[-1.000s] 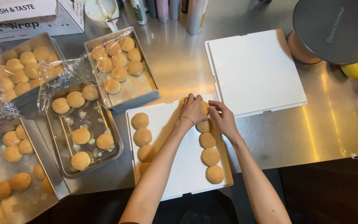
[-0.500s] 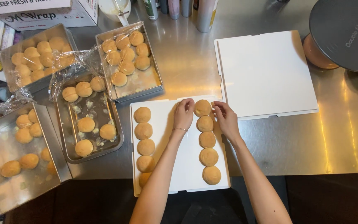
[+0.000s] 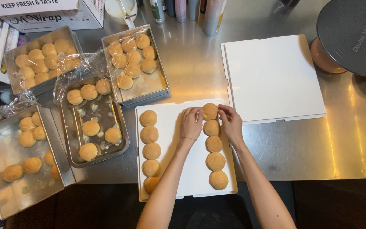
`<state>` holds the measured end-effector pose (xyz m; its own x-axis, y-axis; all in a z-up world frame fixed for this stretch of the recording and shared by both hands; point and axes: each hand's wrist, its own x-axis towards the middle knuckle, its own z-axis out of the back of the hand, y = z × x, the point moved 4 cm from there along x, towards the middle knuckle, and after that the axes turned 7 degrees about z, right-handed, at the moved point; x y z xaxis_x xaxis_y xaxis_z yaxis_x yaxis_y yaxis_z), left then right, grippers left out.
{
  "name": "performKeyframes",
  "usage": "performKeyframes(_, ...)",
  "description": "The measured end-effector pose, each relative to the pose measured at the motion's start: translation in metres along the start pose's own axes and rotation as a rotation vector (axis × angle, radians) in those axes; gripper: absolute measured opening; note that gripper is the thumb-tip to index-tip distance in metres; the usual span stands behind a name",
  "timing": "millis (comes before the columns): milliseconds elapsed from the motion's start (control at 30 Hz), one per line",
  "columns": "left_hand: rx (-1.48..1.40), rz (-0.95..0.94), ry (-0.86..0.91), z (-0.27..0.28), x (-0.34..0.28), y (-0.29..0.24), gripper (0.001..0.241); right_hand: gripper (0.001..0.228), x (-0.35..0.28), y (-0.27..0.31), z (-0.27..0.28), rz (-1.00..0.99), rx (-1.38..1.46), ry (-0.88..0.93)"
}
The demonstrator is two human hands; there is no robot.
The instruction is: Arrange puff pastries into an N-shape on a white display board.
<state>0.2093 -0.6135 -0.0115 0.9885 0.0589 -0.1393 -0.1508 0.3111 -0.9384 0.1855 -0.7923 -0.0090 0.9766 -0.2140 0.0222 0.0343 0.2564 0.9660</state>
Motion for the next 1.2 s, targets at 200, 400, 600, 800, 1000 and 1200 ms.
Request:
performKeyframes(200,0.097,-0.047,-0.015,0.024,-0.004,-0.023,0.021,0.046,0.009,0.029,-0.004,0.111,-0.320,0.081)
performKeyframes(400,-0.269,0.074,0.093,0.060,-0.062,-0.054,0.023,0.061,0.021,0.051,-0.018,0.208,-0.621,0.291)
performKeyframes(600,-0.521,0.221,0.205,0.116,-0.137,-0.059,0.027,0.059,0.030,0.034,-0.011,0.149,-0.517,0.267)
performKeyframes(800,-0.489,0.482,0.053,0.184,-0.198,-0.016,0.029,0.057,0.034,0.037,-0.004,-0.030,-0.400,0.369)
performKeyframes(1000,-0.967,0.405,0.048,0.215,-0.210,-0.029,0.037,0.066,0.034,0.025,-0.010,0.045,-0.452,0.389)
performKeyframes(1200,0.020,0.060,-0.065,0.163,-0.153,-0.075,0.027,0.063,0.030,0.026,-0.009,0.166,-0.551,0.324)
